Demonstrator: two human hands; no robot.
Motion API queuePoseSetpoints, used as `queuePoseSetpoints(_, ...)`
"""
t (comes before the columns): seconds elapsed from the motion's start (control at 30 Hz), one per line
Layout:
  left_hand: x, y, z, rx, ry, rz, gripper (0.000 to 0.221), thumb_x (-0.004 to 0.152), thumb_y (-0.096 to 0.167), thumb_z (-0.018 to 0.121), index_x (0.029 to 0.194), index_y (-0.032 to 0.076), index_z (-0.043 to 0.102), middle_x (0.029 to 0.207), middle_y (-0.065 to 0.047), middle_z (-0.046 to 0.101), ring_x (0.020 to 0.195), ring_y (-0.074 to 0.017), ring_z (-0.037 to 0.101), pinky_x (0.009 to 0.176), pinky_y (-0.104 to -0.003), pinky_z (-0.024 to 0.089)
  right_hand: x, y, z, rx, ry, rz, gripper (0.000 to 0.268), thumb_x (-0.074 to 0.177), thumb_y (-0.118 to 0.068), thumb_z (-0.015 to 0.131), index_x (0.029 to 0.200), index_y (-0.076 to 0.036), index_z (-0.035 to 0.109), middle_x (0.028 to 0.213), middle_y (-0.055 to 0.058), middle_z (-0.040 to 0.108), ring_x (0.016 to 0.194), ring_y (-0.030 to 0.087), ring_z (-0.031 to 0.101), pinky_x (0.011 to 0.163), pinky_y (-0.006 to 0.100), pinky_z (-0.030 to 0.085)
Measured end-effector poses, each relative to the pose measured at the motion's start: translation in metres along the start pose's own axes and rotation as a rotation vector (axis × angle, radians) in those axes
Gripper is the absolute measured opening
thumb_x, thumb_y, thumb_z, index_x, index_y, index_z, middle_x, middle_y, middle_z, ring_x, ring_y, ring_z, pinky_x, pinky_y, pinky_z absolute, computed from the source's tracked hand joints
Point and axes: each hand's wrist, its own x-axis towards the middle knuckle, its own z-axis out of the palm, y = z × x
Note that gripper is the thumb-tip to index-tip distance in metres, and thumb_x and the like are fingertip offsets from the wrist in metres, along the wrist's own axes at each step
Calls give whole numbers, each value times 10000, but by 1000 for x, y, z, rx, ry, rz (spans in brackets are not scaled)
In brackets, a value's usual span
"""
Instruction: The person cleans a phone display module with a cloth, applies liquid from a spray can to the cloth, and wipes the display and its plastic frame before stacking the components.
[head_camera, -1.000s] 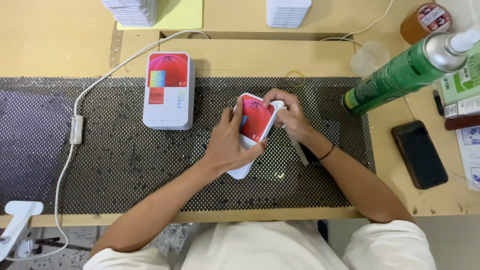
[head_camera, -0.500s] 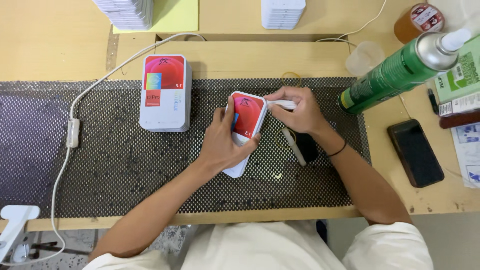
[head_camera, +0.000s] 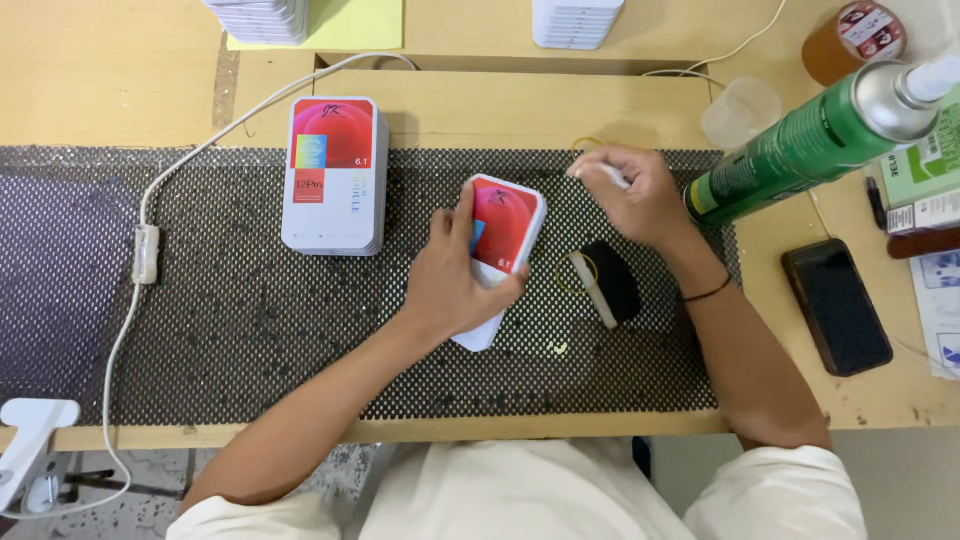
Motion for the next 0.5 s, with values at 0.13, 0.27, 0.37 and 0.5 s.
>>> queuePoseSetpoints(0.13, -3, 5, 4, 44, 79, 60, 1220, 620, 535, 832, 1576, 31, 266, 1231, -247, 492, 965, -596, 656, 781, -663, 561, -4, 21, 0, -619, -116, -261, 241, 777, -123, 694, 1010, -131, 751, 1061, 124, 619, 954, 327, 546, 808, 446, 379)
queuePoseSetpoints(0.27, -4, 15, -17, 82, 216, 94, 1236, 598, 553, 882, 1544, 17, 295, 1171, -224, 502, 902, -570, 686, 725, -633, 585, -10, 4, 23, -745, 13, -329, 458, 786, -132, 624, 1240, -122, 685, 1355, 110, 504, 1255, 351, 421, 1003, 478, 265)
queuePoseSetpoints(0.37, 8, 5, -43, 197, 432, 170, 1287, 582, 531, 921, 1580, 17, 293, 1151, -257, 510, 949, -591, 659, 692, -649, 565, -15, -2, 50, -253, -145, -187, 415, 961, -72, 561, 1371, -33, 617, 1272, 220, 560, 1167, 437, 580, 1003, 516, 458)
queuePoseSetpoints(0.5, 39, -36, -84, 535, 726, 203, 1205, 600, 672, 887, 1467, -66, 491, 986, -240, 579, 907, -486, 631, 727, -531, 536, -8, -16, 95, -141, -293, -108, 408, 965, -99, 593, 1368, -41, 618, 1251, 190, 590, 1107, 345, 627, 908, 464, 489)
